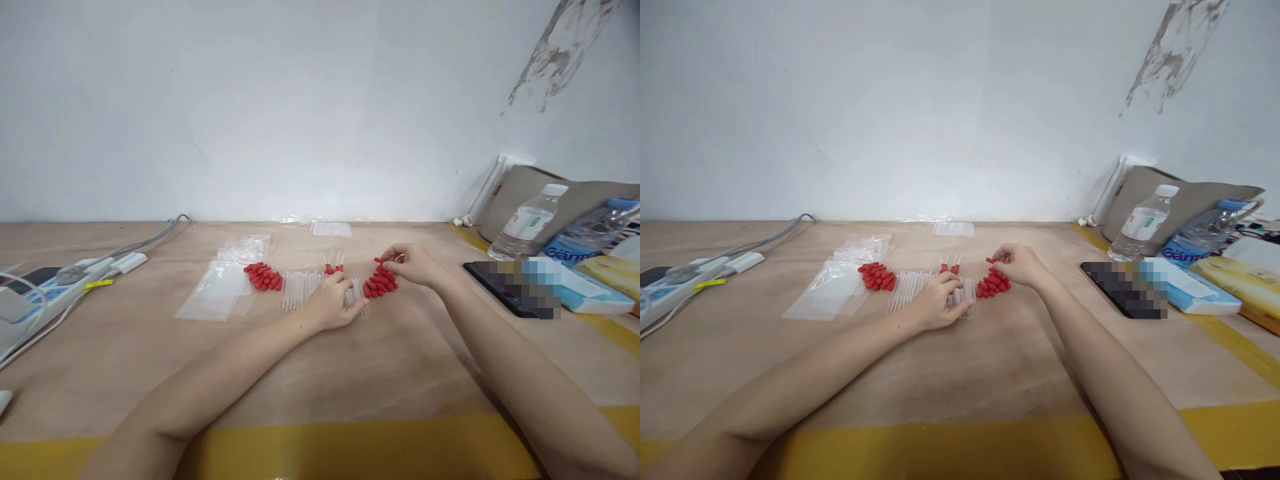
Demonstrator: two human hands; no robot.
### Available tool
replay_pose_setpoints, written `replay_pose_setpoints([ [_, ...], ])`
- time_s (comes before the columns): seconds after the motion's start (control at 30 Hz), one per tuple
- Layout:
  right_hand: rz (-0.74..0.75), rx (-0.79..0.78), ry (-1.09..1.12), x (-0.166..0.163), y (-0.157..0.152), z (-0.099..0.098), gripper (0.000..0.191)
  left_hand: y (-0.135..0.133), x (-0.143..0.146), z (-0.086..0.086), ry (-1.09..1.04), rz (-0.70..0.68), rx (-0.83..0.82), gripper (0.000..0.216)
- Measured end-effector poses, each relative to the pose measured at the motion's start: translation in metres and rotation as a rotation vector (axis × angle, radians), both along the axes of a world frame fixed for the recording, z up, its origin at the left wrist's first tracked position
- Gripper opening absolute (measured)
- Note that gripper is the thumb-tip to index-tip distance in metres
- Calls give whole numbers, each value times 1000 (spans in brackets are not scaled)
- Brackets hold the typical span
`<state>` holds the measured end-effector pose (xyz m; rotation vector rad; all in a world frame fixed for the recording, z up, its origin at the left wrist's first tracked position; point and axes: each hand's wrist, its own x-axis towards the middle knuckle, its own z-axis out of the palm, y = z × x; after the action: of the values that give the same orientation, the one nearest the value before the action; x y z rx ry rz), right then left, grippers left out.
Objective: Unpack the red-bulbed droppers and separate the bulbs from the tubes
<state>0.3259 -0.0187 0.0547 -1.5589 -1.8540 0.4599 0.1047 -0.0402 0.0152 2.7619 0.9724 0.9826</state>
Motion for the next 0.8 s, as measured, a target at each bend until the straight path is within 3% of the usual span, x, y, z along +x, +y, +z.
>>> replay_pose_setpoints([
  [0.2,141,-35,-135,-15,-12,4,10,-14,-43,1,24,-79,93,30],
  [0.43,303,-134,-248,-21,-14,5,13,-19,-97,-5,26,45,95,15],
  [0.6,119,35,-243,-18,-13,8,17,-16,-99,-7,-11,72,65,14],
  [0.8,-83,86,-185,-29,2,14,20,-16,-97,-5,1,62,56,15],
])
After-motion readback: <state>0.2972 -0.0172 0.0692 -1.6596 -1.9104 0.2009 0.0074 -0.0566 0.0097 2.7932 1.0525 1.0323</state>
